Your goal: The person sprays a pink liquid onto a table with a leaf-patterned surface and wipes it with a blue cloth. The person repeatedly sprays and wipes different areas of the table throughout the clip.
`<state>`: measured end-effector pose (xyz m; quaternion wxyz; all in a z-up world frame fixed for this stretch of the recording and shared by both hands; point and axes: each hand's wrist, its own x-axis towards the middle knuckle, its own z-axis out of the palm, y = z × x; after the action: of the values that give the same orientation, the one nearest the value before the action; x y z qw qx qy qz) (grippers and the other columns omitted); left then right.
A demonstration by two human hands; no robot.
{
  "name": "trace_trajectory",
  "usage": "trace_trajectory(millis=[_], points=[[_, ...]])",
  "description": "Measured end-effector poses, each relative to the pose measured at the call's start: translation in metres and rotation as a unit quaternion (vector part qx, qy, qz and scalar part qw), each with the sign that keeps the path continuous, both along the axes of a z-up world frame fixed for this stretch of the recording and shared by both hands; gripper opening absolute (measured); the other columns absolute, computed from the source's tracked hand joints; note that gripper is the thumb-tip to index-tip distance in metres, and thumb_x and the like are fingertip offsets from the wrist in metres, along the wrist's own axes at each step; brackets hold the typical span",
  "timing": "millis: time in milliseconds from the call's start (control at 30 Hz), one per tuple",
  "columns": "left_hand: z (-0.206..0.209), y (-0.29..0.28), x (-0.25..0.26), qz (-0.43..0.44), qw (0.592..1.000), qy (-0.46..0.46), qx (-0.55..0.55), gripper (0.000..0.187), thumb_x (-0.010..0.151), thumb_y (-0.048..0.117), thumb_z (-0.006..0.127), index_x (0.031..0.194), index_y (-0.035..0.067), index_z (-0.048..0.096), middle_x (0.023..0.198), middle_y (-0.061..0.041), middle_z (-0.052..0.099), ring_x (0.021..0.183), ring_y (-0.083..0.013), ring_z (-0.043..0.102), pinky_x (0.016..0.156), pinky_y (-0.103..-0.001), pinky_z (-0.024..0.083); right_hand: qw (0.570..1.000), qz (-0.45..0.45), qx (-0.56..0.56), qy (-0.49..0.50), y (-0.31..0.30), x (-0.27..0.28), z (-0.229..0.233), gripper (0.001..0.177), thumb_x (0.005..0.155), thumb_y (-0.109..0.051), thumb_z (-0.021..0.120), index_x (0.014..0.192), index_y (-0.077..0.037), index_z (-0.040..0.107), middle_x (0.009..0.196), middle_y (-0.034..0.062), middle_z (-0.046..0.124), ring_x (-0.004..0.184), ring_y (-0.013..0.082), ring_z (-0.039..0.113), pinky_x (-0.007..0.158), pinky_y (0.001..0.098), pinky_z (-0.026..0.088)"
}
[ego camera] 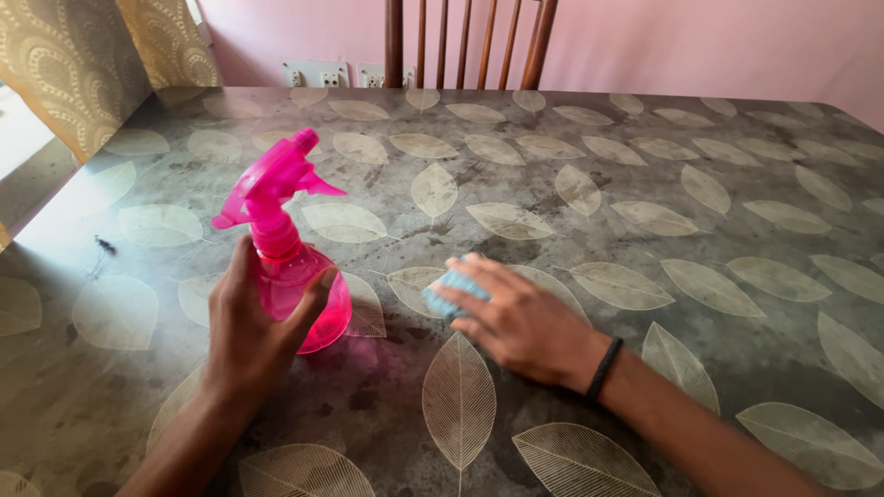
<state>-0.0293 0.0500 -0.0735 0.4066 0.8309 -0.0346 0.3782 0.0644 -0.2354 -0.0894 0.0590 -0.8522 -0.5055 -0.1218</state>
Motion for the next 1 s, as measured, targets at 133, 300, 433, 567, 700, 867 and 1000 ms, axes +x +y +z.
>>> trace_trajectory(millis=[133,300,433,567,700,867,1000], points=[[-0.001,0.001,0.001,-0.009,1.000,0.002,-0.003,0.043,0.087,0.023,0.080,0.115,0.000,0.057,0.100,-0.015,0.075,0.094,-0.0238,0.076,0.082,-0.037,0.058,0.992,0.108,0.047,0.053,0.010,-0.022,0.006,0.048,0.100,-0.045,0.054,0.139,-0.018,0.061,0.150,0.0205,0.053,0.142,0.0402,0.044,0.113,0.0548,0.041],[-0.001,0.002,0.000,-0.012,1.000,0.010,0.003,0.044,0.089,0.024,0.079,0.117,-0.001,0.057,0.100,-0.016,0.074,0.093,-0.0247,0.075,0.082,-0.038,0.058,0.987,0.095,0.081,0.103,-0.002,0.006,-0.001,0.038,0.099,-0.033,0.055,0.131,-0.018,0.070,0.151,0.0151,0.056,0.144,0.0368,0.048,0.114,0.0518,0.042],[-0.001,0.002,0.001,-0.018,1.000,0.008,-0.003,0.043,0.088,0.025,0.079,0.115,-0.001,0.057,0.101,-0.015,0.075,0.094,-0.0241,0.076,0.083,-0.038,0.059,0.989,-0.094,0.079,0.077,-0.035,0.048,-0.003,0.036,0.102,-0.034,0.053,0.130,-0.018,0.069,0.151,0.0129,0.054,0.142,0.0347,0.047,0.112,0.0522,0.043],[-0.001,0.002,0.000,-0.014,1.000,0.003,-0.001,0.042,0.088,0.023,0.079,0.115,-0.001,0.057,0.100,-0.016,0.075,0.094,-0.0249,0.075,0.084,-0.039,0.058,0.969,-0.219,0.103,0.054,-0.052,0.062,-0.005,0.042,0.099,-0.037,0.050,0.133,-0.019,0.067,0.150,0.0120,0.053,0.140,0.0331,0.048,0.111,0.0511,0.045],[-0.001,0.001,0.001,-0.018,1.000,0.007,-0.015,0.043,0.088,0.024,0.079,0.116,0.000,0.057,0.102,-0.015,0.075,0.095,-0.0244,0.075,0.084,-0.038,0.059,0.978,-0.203,0.027,-0.048,-0.041,0.052,-0.011,0.049,0.101,-0.042,0.048,0.141,-0.016,0.059,0.151,0.0217,0.047,0.138,0.0398,0.045,0.110,0.0566,0.041],[-0.001,0.001,0.000,-0.001,1.000,0.014,-0.005,0.045,0.087,0.025,0.080,0.116,-0.001,0.057,0.102,-0.016,0.074,0.096,-0.0256,0.075,0.084,-0.039,0.058,0.995,-0.094,0.008,-0.007,-0.019,0.021,-0.008,0.049,0.103,-0.041,0.047,0.144,-0.016,0.055,0.154,0.0232,0.044,0.140,0.0429,0.043,0.107,0.0606,0.041],[-0.001,0.002,0.000,-0.001,1.000,0.015,0.001,0.046,0.087,0.025,0.080,0.118,-0.001,0.057,0.103,-0.017,0.075,0.096,-0.0267,0.075,0.085,-0.040,0.057,1.000,0.027,0.011,-0.008,-0.004,0.004,-0.002,0.049,0.103,-0.038,0.051,0.147,-0.017,0.056,0.154,0.0231,0.047,0.141,0.0416,0.044,0.109,0.0579,0.042]])
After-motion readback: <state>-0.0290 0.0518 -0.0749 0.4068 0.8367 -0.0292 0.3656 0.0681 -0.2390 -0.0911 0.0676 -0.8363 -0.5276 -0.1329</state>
